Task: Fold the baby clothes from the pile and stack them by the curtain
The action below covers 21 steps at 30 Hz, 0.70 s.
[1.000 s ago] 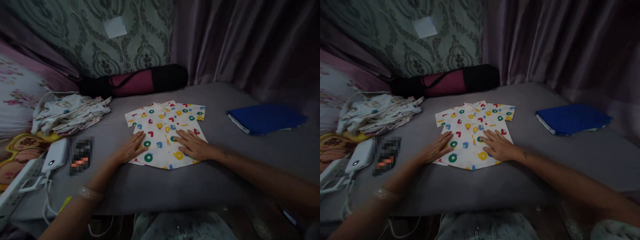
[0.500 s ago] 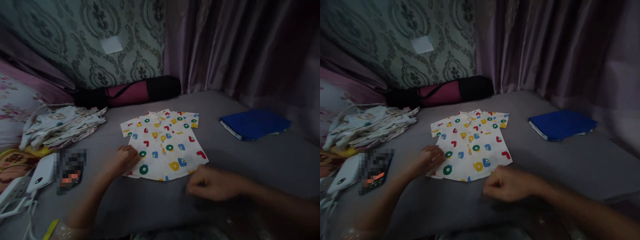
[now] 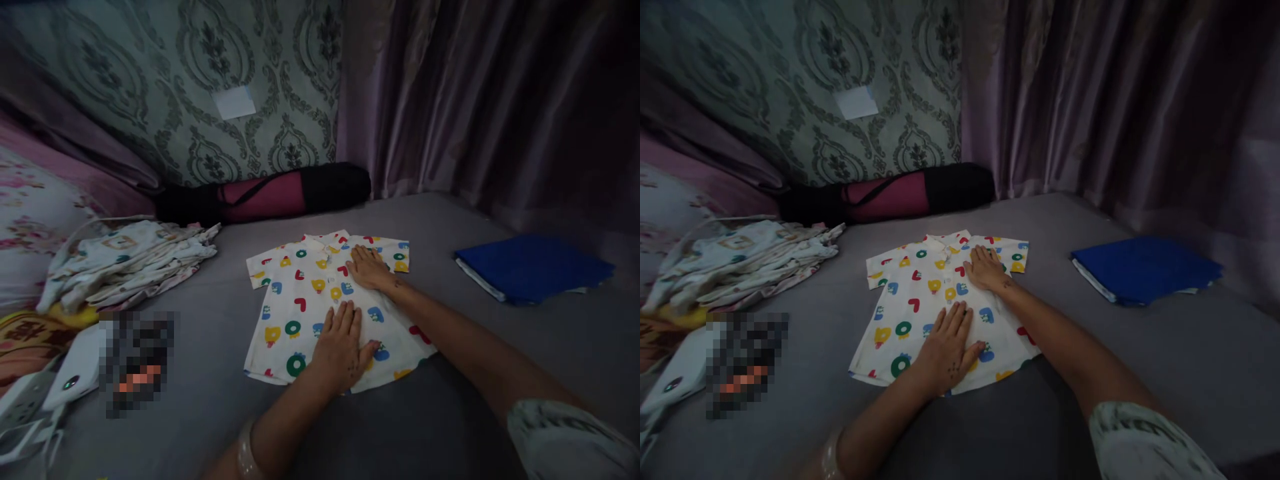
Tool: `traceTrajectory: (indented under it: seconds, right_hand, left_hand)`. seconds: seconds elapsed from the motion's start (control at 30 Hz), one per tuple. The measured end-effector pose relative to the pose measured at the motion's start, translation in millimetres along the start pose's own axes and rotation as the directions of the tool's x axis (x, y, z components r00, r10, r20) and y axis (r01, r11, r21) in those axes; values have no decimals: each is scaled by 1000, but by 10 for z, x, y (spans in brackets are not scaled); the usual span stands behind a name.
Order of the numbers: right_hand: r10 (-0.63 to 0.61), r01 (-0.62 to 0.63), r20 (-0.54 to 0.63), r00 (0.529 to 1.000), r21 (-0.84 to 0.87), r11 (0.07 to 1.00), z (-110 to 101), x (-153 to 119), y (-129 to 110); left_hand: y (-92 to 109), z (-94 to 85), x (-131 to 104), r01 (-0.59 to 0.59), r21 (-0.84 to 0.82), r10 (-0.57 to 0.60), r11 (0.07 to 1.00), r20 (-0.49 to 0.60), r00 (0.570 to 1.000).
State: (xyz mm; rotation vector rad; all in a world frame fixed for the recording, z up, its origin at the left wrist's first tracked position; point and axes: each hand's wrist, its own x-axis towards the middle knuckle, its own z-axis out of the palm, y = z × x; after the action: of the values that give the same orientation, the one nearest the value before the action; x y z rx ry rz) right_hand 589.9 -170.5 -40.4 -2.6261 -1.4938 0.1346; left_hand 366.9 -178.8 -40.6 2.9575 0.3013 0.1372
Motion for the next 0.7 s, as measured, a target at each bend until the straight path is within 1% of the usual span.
traceTrajectory:
  seconds: [0.17,0.3,0.4,0.47,0.53,0.63,0.7]
  right_hand:
    - [17,-17,5,1000,-14,1000,-32,435,2]
    - [41,-42,-50,998,-23,999,-3,633,-21]
    - [52,-55,-129,990,-23,998,48,651,-39]
    - [58,-62,-211,976,-12,998,75,621,-42]
    - [100,-100,-277,956,16,995,81,589,-44]
    - [172,-163,-319,932,55,985,61,591,-79]
    - [164,-157,-344,925,49,986,51,641,-145]
  left_hand:
    - [9,40,-11,-8,2,8,1000,-43,999]
    - [18,41,3,-1,-15,0,1000,-54,999]
    - [21,5,9,10,-15,-11,1000,-23,1000]
    - [25,-23,13,15,-27,-15,1000,0,1000]
    - [30,-46,17,19,-45,-18,999,14,1000]
    - [33,-69,18,20,-60,-19,998,16,1000]
    - [31,-78,19,14,-61,-13,998,22,1000]
